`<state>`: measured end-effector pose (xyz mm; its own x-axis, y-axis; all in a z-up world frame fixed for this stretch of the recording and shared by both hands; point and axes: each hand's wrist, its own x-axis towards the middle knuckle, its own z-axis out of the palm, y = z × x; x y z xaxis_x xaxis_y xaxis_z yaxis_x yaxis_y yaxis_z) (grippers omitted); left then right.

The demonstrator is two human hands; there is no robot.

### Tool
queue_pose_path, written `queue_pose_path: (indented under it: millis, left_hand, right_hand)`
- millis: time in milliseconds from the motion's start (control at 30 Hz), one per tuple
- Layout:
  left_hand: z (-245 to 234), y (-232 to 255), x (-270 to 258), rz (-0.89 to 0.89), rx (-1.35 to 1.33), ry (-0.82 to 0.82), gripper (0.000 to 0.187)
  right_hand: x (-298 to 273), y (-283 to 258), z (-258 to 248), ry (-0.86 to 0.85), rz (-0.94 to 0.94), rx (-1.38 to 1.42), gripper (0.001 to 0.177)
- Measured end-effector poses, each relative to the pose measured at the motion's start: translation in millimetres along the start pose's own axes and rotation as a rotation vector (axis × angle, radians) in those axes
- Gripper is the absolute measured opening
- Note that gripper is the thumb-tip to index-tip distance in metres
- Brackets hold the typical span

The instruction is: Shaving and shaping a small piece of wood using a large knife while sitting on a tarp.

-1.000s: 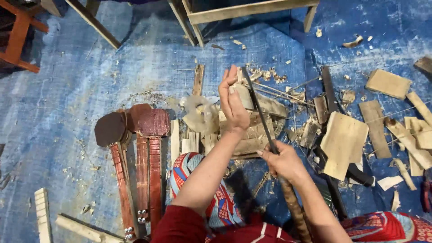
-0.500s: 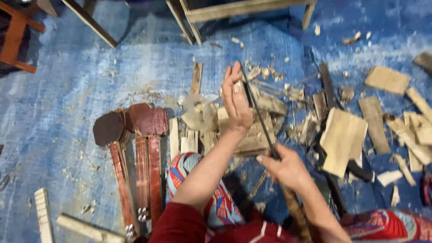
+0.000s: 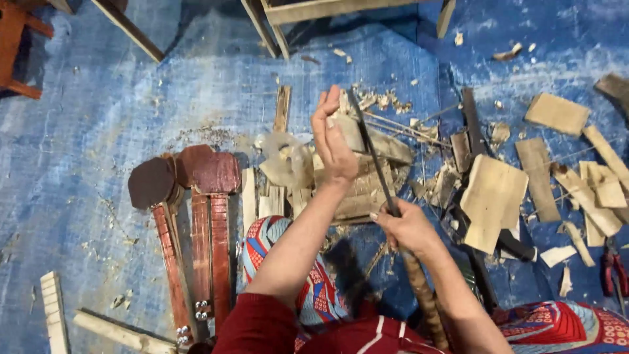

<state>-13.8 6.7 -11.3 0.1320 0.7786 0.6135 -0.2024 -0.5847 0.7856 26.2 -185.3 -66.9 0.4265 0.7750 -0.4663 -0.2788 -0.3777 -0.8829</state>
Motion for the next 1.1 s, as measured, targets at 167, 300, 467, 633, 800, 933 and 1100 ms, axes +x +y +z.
queue_pose_path:
  millis: [167,300,467,633,800,933,1100]
  left_hand:
    - [7.9,9.7,5.5,0.020,0.028,-0.042,0.030]
    - [24.9,28.8,-0.3,-0.007,-0.031,-0.075,0.034]
    - [38.4,22.7,1.5,0.004,-0.047,-0.046,0.032]
    - [44.4,13.0,9.0,0.031,-0.054,-0.014,0.030]
    - [31.3,8.1,6.2,0.010,-0.032,-0.023,0.026]
    - [23.3,5.5,6.3,-0.038,-0.073,-0.034,0.028]
    - [24.1,9.1,11.8,-0.034,-0.048,-0.042,0.029]
  right_hand:
    - [-16.1,-27.8,-5.5,0.052,-0.034,-0.182,0.018]
    - [-18.5,-9.5,-18.9,0.063,-0.081,-0.071,0.014]
    - [-6.7,-4.5,-25.0,-0.045,-0.115,0.146,0.015]
    - [-23.7,-42.3,-21.8,0.041,-0.043,-0.084,0.013]
    - [-3.2,-2.9,-19.1,0.034,-0.018,0.060,0.019]
    - [-2.0,-1.6,-13.0,0.023,-0.042,0.136,0.013]
    - [-26.8,-39.3,-13.0,-0.019,-0.037,-0.151,0.015]
